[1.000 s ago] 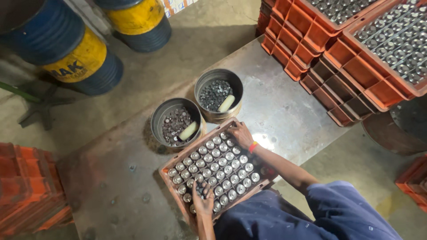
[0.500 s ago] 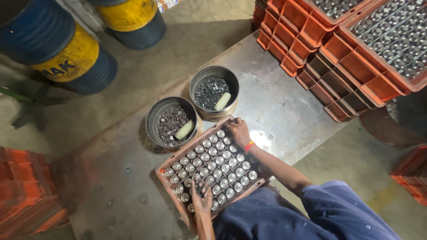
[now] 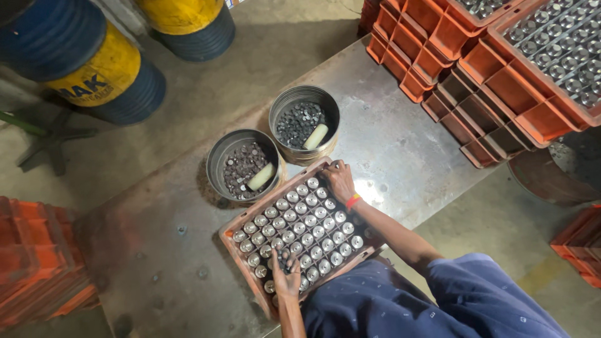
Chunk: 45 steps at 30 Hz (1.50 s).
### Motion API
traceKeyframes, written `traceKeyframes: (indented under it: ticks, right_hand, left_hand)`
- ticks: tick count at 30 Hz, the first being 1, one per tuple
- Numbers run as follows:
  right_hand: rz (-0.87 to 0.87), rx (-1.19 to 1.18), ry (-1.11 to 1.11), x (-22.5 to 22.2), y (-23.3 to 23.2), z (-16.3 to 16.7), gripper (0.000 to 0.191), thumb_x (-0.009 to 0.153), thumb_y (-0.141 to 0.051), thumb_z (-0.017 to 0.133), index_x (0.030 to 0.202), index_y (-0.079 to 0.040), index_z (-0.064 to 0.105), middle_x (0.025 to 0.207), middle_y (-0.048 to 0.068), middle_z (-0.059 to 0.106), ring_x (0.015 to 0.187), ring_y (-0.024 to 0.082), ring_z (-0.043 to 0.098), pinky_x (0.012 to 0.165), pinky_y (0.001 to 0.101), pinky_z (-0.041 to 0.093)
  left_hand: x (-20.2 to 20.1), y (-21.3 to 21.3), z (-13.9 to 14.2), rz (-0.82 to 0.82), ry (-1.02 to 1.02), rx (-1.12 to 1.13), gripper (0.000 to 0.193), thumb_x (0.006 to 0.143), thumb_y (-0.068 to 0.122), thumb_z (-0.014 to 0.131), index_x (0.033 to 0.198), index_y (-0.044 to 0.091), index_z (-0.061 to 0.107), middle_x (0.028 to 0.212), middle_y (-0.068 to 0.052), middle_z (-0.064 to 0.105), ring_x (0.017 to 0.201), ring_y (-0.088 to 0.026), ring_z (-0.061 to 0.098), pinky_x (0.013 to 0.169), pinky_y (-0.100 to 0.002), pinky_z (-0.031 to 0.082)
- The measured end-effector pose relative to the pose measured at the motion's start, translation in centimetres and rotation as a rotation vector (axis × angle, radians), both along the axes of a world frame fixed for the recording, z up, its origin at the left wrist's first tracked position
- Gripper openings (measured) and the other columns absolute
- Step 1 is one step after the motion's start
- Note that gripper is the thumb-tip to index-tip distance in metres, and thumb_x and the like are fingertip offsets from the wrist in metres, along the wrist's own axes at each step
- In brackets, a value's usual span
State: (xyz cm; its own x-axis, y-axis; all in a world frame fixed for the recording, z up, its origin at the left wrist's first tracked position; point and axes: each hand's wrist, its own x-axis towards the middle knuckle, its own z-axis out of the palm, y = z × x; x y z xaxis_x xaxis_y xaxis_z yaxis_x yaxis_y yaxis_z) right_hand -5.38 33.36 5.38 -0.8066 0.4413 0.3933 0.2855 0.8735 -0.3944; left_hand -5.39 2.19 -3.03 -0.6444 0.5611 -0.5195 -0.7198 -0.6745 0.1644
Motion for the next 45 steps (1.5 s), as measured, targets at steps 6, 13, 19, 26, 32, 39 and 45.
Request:
traceKeyframes:
  ticks: [6, 13, 19, 26, 32, 39, 45]
  right_hand:
    - [-0.01, -0.009, 0.005, -0.1, 0.0, -0.1, 0.029, 0.078, -0.007, 0.066, 0.102, -0.015, 0.079, 0.101, 0.002, 0.075, 0.103, 0.031, 0.055, 0.081, 0.0422, 0.041]
    - [0.0, 0.018, -0.05, -0.2, 0.0, 0.1, 0.028, 0.079, -0.007, 0.064, 0.102, -0.015, 0.08, 0.098, 0.002, 0.074, 0.103, 0.029, 0.056, 0.081, 0.0423, 0.041]
    - [0.027, 0.026, -0.07, -0.4, 0.0, 0.5, 0.021, 0.082, -0.012, 0.063, 0.096, -0.014, 0.079, 0.096, 0.001, 0.071, 0.104, 0.027, 0.056, 0.083, 0.0423, 0.041]
    - [0.126, -0.002, -0.058, -0.4, 0.6, 0.9, 0.025, 0.08, -0.009, 0.061, 0.098, -0.013, 0.078, 0.1, 0.003, 0.071, 0.103, 0.028, 0.054, 0.086, 0.0409, 0.042]
    - [0.133, 0.001, -0.105, -0.1, 0.8, 0.7, 0.026, 0.081, -0.009, 0.063, 0.102, -0.013, 0.077, 0.098, 0.003, 0.07, 0.106, 0.028, 0.054, 0.088, 0.0405, 0.044]
    - [0.13, 0.01, -0.146, 0.2, 0.7, 1.2, 0.037, 0.074, -0.023, 0.072, 0.111, -0.014, 0.075, 0.103, 0.006, 0.068, 0.1, 0.031, 0.052, 0.08, 0.0435, 0.042]
    - [0.082, 0.032, -0.12, 0.1, 0.7, 1.2, 0.025, 0.091, -0.03, 0.069, 0.111, -0.015, 0.073, 0.109, 0.004, 0.067, 0.101, 0.031, 0.053, 0.081, 0.0434, 0.043]
  left_hand:
    - [-0.1, 0.2, -0.1, -0.001, -0.009, -0.032, 0.021, 0.103, 0.032, 0.06, 0.109, 0.013, 0.062, 0.081, 0.002, 0.058, 0.067, -0.01, 0.048, 0.048, -0.021, 0.037]
    - [-0.2, 0.4, 0.3, -0.012, 0.006, -0.015, 0.021, 0.103, 0.032, 0.06, 0.111, 0.013, 0.063, 0.079, 0.002, 0.057, 0.066, -0.009, 0.048, 0.048, -0.021, 0.037]
    - [0.1, 0.5, 0.4, -0.023, 0.012, 0.003, 0.022, 0.103, 0.032, 0.059, 0.113, 0.014, 0.063, 0.079, 0.003, 0.054, 0.066, -0.009, 0.047, 0.048, -0.021, 0.037]
    - [0.0, 0.8, 0.4, -0.024, -0.009, -0.079, 0.02, 0.103, 0.033, 0.061, 0.112, 0.015, 0.063, 0.079, 0.003, 0.055, 0.067, -0.01, 0.048, 0.048, -0.021, 0.037]
    - [-0.2, 0.8, -0.1, -0.032, -0.029, -0.04, 0.021, 0.103, 0.033, 0.059, 0.111, 0.015, 0.063, 0.079, 0.001, 0.058, 0.067, -0.012, 0.05, 0.048, -0.022, 0.038]
    - [-0.5, 0.8, -0.4, -0.048, -0.049, 0.022, 0.022, 0.103, 0.033, 0.058, 0.109, 0.013, 0.064, 0.081, 0.0, 0.058, 0.066, -0.012, 0.05, 0.048, -0.023, 0.038]
    - [-0.6, 0.5, -0.5, -0.029, -0.027, 0.051, 0.02, 0.104, 0.029, 0.058, 0.109, 0.011, 0.062, 0.081, 0.0, 0.054, 0.066, -0.012, 0.049, 0.047, -0.022, 0.038]
